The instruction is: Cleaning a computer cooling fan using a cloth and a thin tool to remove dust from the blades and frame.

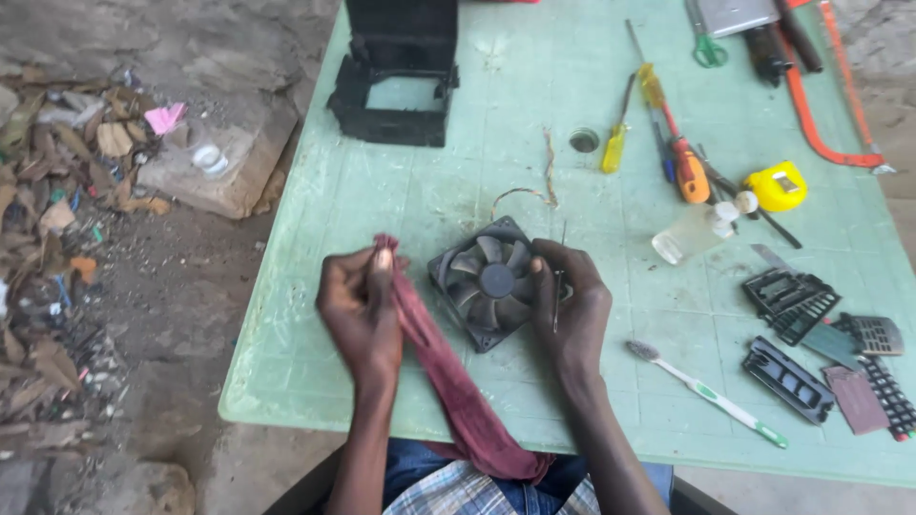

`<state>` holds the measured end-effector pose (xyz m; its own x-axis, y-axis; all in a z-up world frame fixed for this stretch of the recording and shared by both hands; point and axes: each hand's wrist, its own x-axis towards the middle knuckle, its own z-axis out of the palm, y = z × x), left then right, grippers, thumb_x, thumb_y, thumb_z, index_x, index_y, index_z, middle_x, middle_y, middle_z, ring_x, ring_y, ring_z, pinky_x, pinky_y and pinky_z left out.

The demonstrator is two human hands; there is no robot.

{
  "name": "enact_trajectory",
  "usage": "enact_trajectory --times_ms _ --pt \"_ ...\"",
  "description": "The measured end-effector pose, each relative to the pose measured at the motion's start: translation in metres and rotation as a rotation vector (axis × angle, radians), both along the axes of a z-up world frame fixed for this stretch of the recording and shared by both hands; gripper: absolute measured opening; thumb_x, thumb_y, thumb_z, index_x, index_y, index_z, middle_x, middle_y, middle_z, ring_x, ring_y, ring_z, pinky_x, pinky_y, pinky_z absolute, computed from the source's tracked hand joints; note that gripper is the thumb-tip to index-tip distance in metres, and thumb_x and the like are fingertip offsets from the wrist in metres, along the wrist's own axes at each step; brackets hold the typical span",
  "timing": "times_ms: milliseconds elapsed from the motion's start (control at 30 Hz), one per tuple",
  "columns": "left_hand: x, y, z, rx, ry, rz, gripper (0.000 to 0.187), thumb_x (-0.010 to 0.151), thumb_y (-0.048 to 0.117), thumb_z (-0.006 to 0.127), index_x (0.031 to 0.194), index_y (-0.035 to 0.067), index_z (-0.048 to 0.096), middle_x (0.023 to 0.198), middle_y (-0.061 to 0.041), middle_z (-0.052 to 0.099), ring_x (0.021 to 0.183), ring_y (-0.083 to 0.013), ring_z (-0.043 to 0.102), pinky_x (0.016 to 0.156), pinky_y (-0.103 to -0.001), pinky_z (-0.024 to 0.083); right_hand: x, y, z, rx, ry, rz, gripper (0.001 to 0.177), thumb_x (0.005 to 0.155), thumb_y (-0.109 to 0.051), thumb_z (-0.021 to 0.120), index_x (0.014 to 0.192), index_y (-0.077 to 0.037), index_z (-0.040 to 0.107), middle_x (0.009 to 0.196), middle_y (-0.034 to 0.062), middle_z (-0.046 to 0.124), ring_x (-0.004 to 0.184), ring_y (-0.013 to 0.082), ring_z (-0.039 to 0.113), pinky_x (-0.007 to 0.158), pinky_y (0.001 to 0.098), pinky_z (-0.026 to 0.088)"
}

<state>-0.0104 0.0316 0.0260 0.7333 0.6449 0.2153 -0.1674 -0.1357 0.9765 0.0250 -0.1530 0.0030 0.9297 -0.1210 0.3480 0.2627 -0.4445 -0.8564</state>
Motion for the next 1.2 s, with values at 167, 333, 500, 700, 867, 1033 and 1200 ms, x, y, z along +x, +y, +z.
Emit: enact_trajectory --times_ms 167,333,500,700,867,1033,1200 --pt "-0.037 0.010 0.023 -0.089 0.035 -0.212 0.026 0.096 0.005 0.067 0.121 0.002 0.060 0.095 -0.017 0.079 0.090 -0.0171 0.074 0.077 -0.028 0.058 0.005 -0.028 0.008 -0.096 -0.040 0.004 0.024 0.102 -0.005 0.055 0.121 -0.002 0.071 0.106 0.0186 0.071 0.095 0.0340 0.072 0.083 0.0436 0.057" --pt "-0.041 0.003 0.027 -0.094 0.078 -0.305 0.010 0.094 0.011 0.074 0.100 0.004 0.069 0.075 0.001 0.064 0.056 -0.0015 0.045 0.050 -0.021 0.038 0.022 -0.079 -0.003 -0.391 0.038 0.049 0.039 0.091 0.002 0.050 0.124 -0.007 0.070 0.112 0.0151 0.068 0.085 0.0337 0.070 0.072 0.0436 0.054" --pt "-0.027 -0.021 0.040 -0.139 0.068 -0.448 0.016 0.097 0.018 0.069 0.095 0.009 0.056 0.084 -0.001 0.059 0.062 -0.0051 0.052 0.049 -0.021 0.043 0.022 -0.089 -0.001 -0.418 0.116 0.215 0.065 0.076 0.021 0.047 0.128 -0.010 0.070 0.117 0.0143 0.067 0.097 0.0282 0.070 0.085 0.0398 0.057" --pt "-0.024 -0.027 0.055 -0.113 0.126 -0.510 0.015 0.101 0.019 0.060 0.108 0.008 0.052 0.080 -0.006 0.069 0.069 -0.0087 0.064 0.053 -0.021 0.056 -0.006 -0.070 0.046 -0.282 -0.012 0.069 0.032 0.095 0.002 0.056 0.121 -0.006 0.071 0.111 0.0121 0.070 0.095 0.0230 0.069 0.079 0.0341 0.057" --pt "-0.024 -0.040 0.048 -0.373 0.088 -0.668 0.019 0.101 0.019 0.058 0.113 0.006 0.053 0.094 -0.013 0.071 0.079 -0.0213 0.076 0.062 -0.030 0.068 -0.051 -0.016 0.080 0.077 0.008 0.388 0.039 0.093 -0.026 0.068 0.123 -0.002 0.065 0.112 0.0131 0.078 0.100 0.0209 0.079 0.084 0.0284 0.064" --pt "-0.026 -0.029 0.048 -0.165 0.027 -0.638 0.041 0.091 0.037 0.070 0.117 0.008 0.055 0.112 -0.012 0.078 0.102 -0.0205 0.080 0.083 -0.027 0.065 -0.034 -0.020 0.075 0.325 0.161 0.175 0.014 0.090 -0.018 0.075 0.094 -0.004 0.077 0.086 0.0093 0.079 0.061 0.0139 0.072 0.057 0.0242 0.060" --pt "-0.021 -0.009 -0.005 0.480 0.193 -0.664 0.144 0.057 0.084 0.057 0.160 0.003 -0.004 0.169 -0.031 -0.012 0.158 -0.0500 -0.007 0.124 -0.062 0.009 0.000 -0.017 0.089 -0.144 0.105 0.200 0.029 0.090 -0.021 0.076 0.116 -0.012 0.070 0.093 0.0010 0.082 0.086 0.0068 0.077 0.075 0.0206 0.056"
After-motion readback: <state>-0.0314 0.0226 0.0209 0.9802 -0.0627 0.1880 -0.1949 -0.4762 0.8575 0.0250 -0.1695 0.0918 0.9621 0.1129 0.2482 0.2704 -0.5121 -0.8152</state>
